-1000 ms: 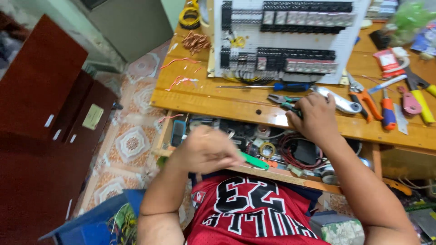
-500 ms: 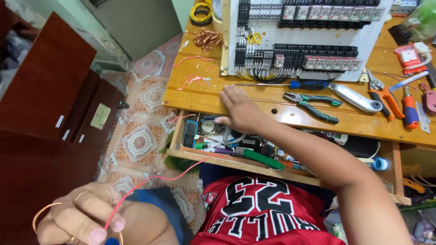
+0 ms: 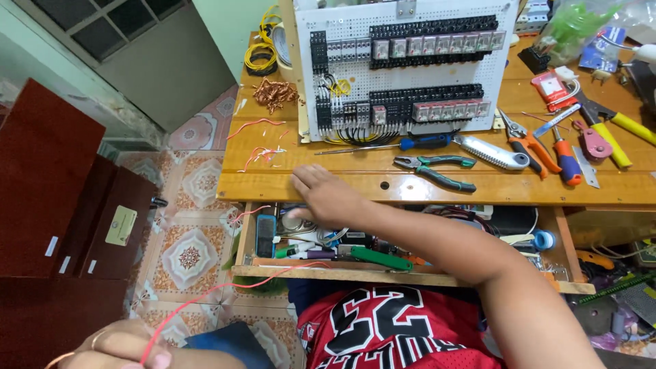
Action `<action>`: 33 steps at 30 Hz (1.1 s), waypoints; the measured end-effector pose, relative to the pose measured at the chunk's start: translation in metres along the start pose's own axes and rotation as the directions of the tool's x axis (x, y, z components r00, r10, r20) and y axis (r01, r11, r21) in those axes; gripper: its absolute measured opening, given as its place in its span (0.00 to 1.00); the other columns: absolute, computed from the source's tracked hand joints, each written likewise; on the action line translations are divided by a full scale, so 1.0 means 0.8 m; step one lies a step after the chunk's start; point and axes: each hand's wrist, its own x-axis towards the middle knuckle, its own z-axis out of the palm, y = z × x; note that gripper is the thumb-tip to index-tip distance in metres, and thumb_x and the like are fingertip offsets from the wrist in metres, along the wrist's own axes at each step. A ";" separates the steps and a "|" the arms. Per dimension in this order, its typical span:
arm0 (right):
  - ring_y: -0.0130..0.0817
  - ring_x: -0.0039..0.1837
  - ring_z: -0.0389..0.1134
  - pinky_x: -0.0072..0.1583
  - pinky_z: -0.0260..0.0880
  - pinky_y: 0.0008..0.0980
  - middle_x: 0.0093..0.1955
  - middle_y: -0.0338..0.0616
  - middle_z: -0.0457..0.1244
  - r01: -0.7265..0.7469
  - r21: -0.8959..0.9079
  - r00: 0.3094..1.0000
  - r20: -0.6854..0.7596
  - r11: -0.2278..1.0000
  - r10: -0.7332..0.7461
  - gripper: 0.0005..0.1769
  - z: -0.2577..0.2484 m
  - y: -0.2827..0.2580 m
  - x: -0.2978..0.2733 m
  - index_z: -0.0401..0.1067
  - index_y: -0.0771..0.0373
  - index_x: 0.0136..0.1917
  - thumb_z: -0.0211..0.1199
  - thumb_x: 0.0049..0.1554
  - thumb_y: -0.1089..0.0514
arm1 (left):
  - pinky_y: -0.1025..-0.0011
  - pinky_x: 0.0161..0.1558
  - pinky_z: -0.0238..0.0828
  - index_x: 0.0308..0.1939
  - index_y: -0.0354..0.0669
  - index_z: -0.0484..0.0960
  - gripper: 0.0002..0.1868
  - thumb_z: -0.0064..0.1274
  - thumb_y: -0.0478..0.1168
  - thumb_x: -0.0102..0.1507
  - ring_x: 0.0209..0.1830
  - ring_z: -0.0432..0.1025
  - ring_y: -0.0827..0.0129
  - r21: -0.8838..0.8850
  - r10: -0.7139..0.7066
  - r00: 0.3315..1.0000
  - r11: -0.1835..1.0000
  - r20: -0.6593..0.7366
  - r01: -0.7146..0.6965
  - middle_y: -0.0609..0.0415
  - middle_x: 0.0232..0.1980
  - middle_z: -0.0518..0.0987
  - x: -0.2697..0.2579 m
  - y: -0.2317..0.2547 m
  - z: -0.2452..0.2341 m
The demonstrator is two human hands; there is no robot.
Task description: Wiring an electrical control panel by stripping insulation and preparing wire ends
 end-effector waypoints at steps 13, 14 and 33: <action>0.55 0.86 0.34 0.81 0.30 0.50 0.85 0.61 0.38 0.037 0.005 0.997 0.062 0.999 -0.037 0.62 0.025 0.016 0.074 0.44 0.71 0.82 0.26 0.58 0.17 | 0.75 0.35 0.87 0.39 0.50 0.70 0.09 0.55 0.37 0.60 0.30 0.82 0.72 -0.257 0.133 0.637 -0.961 -0.759 -0.106 0.63 0.42 0.79 0.037 0.034 -0.075; 0.55 0.85 0.35 0.81 0.31 0.49 0.85 0.61 0.40 0.039 0.014 0.998 0.055 0.999 -0.040 0.62 0.026 0.018 0.085 0.45 0.70 0.81 0.26 0.57 0.16 | 0.84 0.28 0.76 0.38 0.48 0.69 0.07 0.50 0.33 0.61 0.24 0.76 0.74 -0.271 0.073 0.741 -0.951 -0.668 -0.151 0.63 0.37 0.77 0.019 0.044 -0.094; 0.47 0.35 0.68 0.43 0.71 0.42 0.36 0.49 0.69 0.259 0.664 0.879 -0.464 0.701 0.115 0.14 -0.191 -0.015 -0.147 0.80 0.64 0.46 0.55 0.65 0.58 | 0.77 0.20 0.59 0.18 0.42 0.68 0.22 0.67 0.32 0.58 0.19 0.65 0.73 -0.319 0.288 0.670 -0.944 -0.684 0.081 0.44 0.29 0.83 -0.028 0.214 -0.259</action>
